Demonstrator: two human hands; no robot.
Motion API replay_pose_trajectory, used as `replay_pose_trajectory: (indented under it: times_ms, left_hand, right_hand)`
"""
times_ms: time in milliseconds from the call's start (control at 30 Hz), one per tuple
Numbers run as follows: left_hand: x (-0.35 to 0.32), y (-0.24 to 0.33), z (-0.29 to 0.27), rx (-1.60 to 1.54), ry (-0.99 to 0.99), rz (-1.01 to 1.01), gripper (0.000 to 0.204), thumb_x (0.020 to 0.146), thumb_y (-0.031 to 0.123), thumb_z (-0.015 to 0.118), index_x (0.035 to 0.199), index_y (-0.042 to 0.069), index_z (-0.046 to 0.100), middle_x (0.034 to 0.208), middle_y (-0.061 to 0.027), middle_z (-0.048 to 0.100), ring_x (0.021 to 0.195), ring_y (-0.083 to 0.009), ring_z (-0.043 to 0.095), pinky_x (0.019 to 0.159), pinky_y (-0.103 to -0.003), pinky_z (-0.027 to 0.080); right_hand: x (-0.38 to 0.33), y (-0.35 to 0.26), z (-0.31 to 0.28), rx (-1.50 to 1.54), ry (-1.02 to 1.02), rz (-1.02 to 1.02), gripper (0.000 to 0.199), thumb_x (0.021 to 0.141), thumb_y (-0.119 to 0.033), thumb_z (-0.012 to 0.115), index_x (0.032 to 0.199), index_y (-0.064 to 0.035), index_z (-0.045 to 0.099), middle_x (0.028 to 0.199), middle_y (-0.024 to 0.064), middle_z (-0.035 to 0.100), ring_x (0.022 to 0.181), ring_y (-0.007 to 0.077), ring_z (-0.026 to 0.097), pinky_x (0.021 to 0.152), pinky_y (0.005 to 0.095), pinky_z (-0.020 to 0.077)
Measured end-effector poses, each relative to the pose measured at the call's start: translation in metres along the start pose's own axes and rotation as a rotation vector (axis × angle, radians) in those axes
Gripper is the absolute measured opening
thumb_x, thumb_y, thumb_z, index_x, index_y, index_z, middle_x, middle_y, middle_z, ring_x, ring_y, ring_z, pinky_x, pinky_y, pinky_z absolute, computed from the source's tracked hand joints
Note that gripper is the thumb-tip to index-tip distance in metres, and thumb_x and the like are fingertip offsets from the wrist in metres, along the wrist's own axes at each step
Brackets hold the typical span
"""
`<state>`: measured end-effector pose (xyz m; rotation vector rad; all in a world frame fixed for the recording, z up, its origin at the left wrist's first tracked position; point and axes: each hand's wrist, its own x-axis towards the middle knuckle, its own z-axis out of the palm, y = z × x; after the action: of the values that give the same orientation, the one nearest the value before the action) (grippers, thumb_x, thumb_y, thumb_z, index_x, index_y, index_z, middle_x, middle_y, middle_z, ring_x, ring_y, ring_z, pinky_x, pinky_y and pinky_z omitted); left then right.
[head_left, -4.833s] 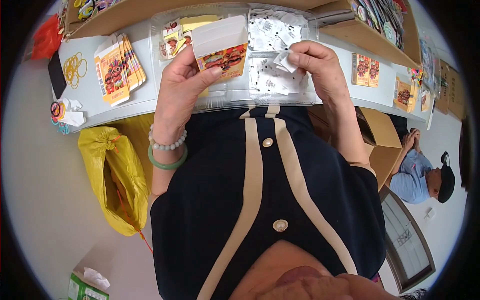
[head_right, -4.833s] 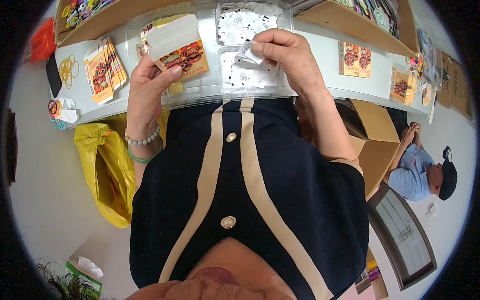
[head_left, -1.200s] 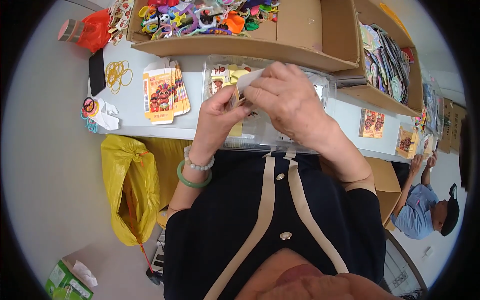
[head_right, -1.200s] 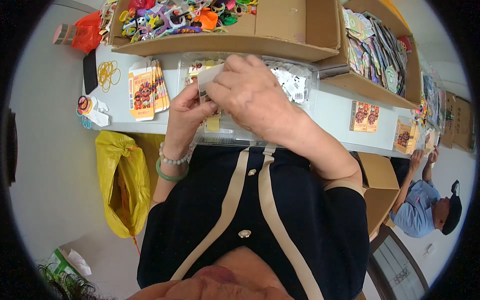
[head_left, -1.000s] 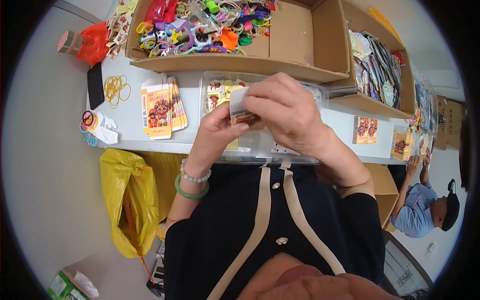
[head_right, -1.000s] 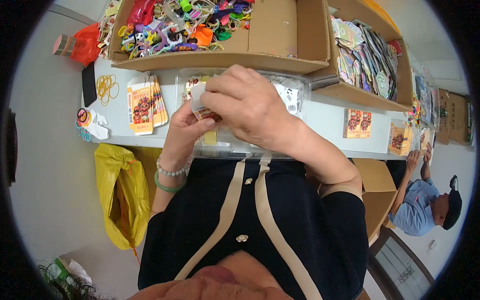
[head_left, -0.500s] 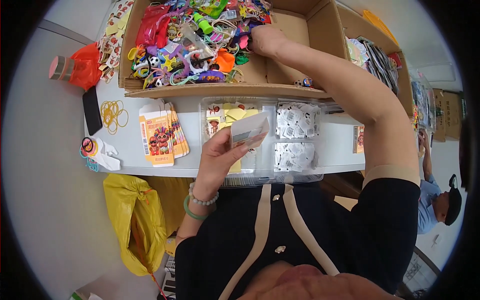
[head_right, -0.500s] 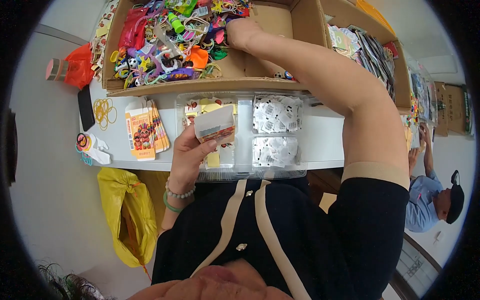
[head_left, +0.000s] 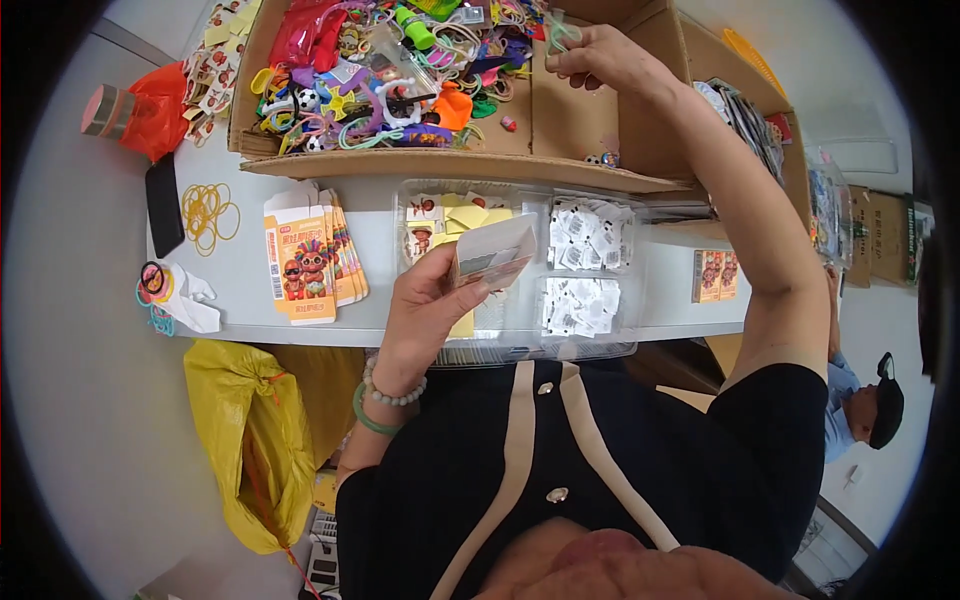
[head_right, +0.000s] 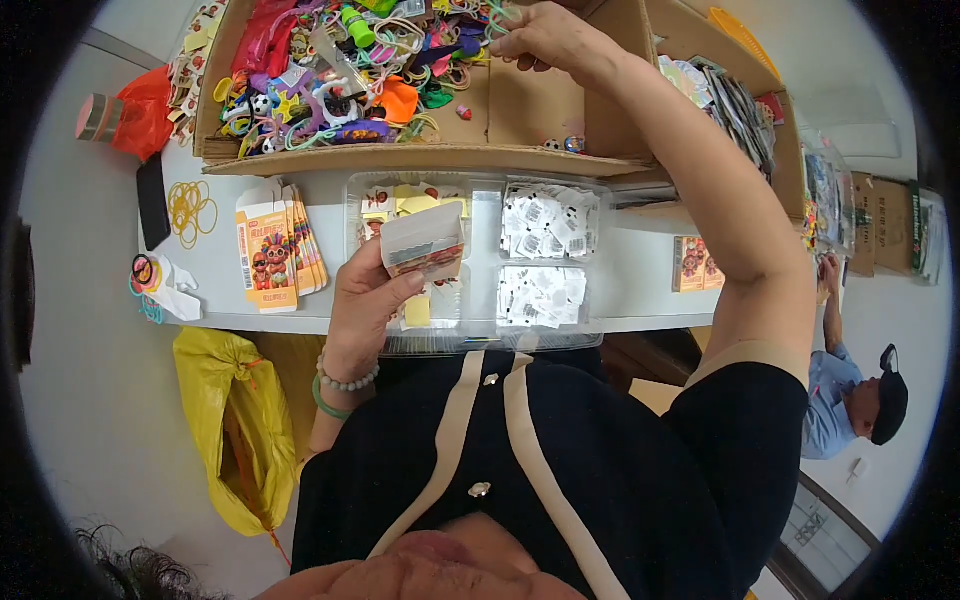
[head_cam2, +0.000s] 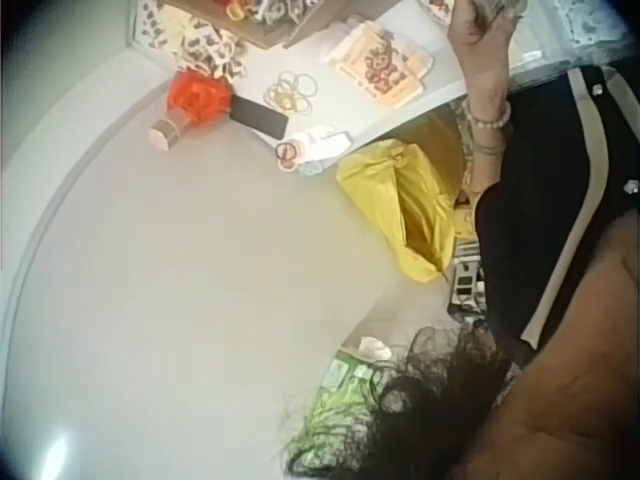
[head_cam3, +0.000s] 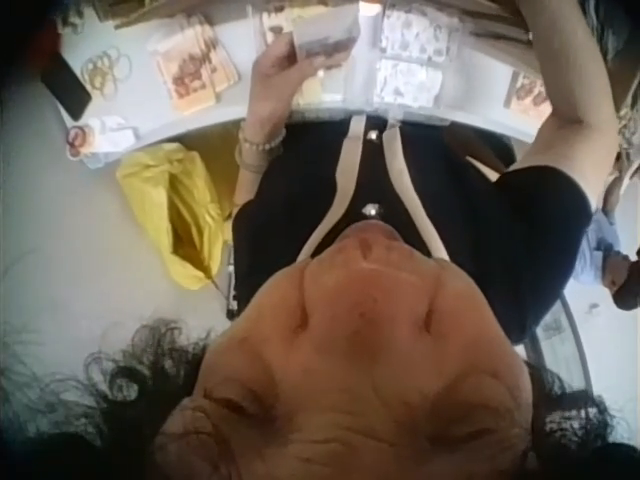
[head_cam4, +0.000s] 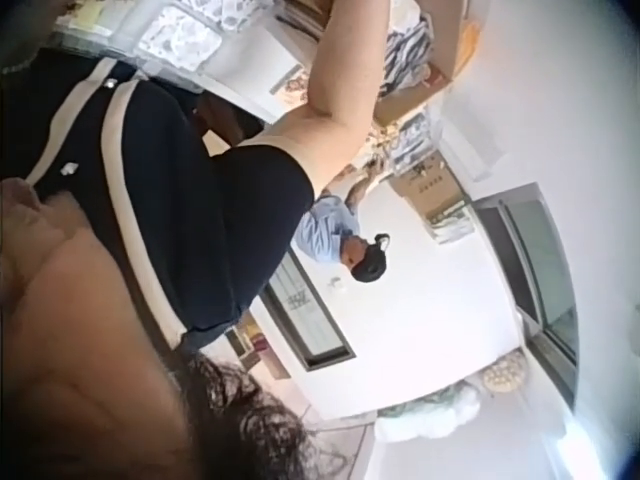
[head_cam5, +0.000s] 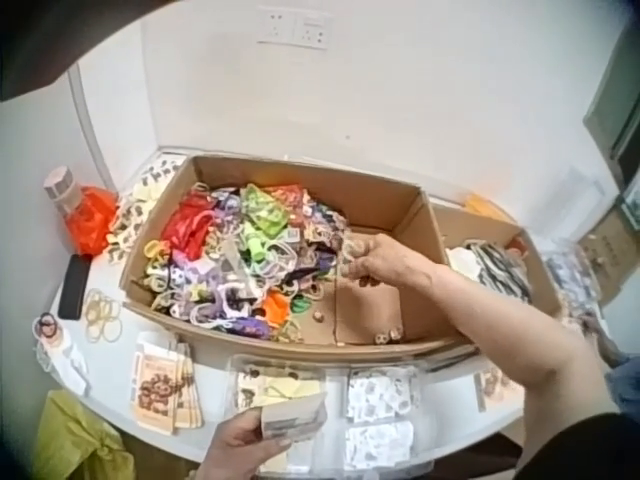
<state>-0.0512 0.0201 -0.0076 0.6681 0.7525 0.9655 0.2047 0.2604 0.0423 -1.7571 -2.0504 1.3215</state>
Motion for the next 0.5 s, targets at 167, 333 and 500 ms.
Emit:
replay_pose_trajectory:
  times_ms: [167,333,500]
  left_hand:
    - [0.000,-0.001,0.003,0.014,-0.033,0.035,0.041,0.085,-0.001,0.059,0.124,-0.006,0.047,0.117,-0.0086,0.057,0.107,-0.0149,0.055,0.094,-0.028,0.043]
    - [0.000,-0.004,0.007,-0.009,-0.040,0.052,0.041,0.086,0.001,0.058,0.125,-0.006,0.046,0.118,-0.0089,0.056,0.108,-0.0151,0.054,0.096,-0.029,0.042]
    - [-0.002,-0.002,0.007,0.057,-0.045,0.038,0.040,0.087,0.002,0.058,0.125,-0.006,0.047,0.119,-0.0082,0.056,0.109,-0.0144,0.053,0.096,-0.028,0.041]
  right_hand:
    - [-0.039,-0.005,-0.003,0.308,-0.021,-0.017,0.018,0.084,-0.026,0.062,0.084,-0.0084,0.064,0.074,-0.0044,0.058,0.070,0.0048,0.053,0.066,0.0194,0.0413]
    - [-0.052,0.000,-0.002,0.384,-0.040,-0.066,0.018,0.085,-0.027,0.062,0.085,-0.0083,0.064,0.077,-0.0041,0.059,0.070,0.0049,0.054,0.068,0.0213,0.0450]
    - [-0.052,0.001,-0.003,0.151,-0.038,-0.137,0.022,0.085,-0.029,0.063,0.085,-0.0065,0.063,0.075,-0.0035,0.058,0.069,0.0049,0.054,0.067,0.0227,0.0461]
